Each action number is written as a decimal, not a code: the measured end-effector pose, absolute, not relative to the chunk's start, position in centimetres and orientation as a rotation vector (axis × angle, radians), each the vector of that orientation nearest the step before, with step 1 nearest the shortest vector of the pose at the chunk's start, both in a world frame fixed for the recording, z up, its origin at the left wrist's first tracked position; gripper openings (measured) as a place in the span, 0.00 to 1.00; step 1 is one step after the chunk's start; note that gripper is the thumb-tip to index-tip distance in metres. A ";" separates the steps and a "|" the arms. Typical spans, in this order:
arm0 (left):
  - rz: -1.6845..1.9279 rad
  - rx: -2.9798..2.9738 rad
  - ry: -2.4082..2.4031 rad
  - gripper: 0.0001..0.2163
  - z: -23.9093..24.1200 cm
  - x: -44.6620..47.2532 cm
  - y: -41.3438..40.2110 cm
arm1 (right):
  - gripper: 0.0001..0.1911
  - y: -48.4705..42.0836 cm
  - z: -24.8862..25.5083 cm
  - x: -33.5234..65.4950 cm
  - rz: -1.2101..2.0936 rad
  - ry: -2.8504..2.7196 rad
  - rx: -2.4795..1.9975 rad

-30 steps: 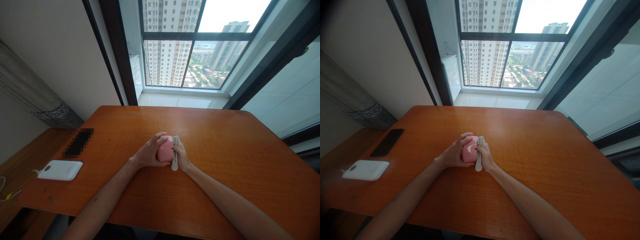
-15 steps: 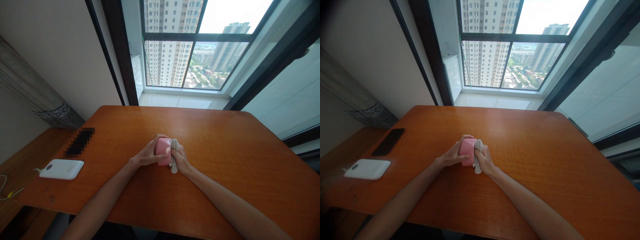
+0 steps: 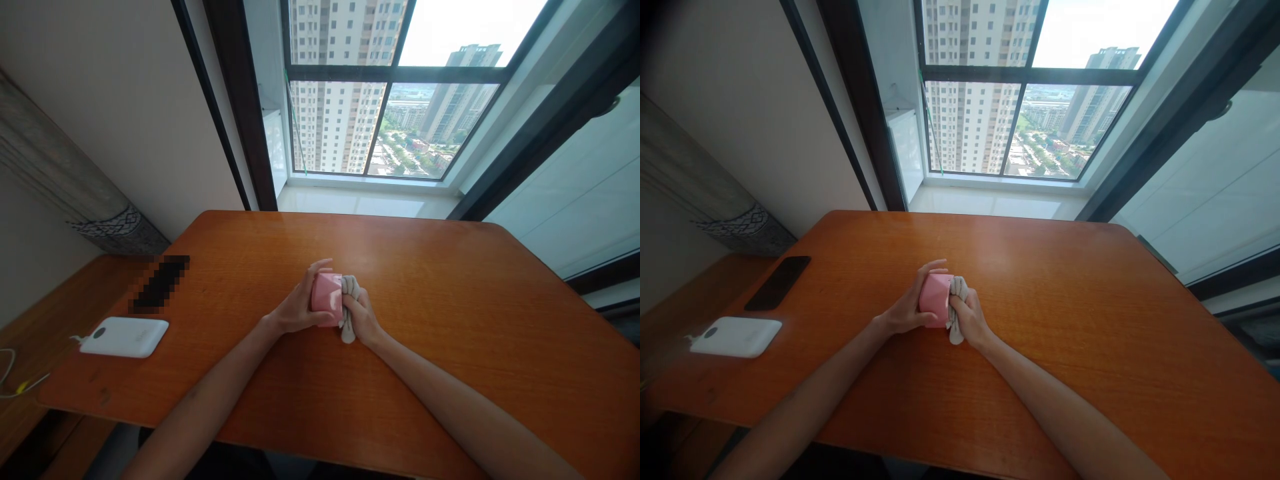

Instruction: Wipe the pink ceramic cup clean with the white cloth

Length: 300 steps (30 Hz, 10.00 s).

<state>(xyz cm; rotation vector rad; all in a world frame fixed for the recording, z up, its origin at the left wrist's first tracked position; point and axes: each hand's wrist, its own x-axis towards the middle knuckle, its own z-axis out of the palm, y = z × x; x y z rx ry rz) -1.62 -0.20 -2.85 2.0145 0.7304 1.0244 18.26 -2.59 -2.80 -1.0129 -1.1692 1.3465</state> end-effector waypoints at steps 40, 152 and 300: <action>1.106 2.567 0.614 0.64 -3.8 -2.2 1.0 | 0.10 -1.6 -3.7 18.3 1.317 -1.067 -1.056; 1.352 2.467 0.591 0.25 -2.0 -0.9 -0.7 | 0.16 -2.1 -2.7 18.1 1.219 -1.310 -1.045; 1.434 2.276 0.528 0.21 -1.2 -0.7 -1.2 | 0.12 -2.5 -2.4 18.2 1.067 -1.614 -0.928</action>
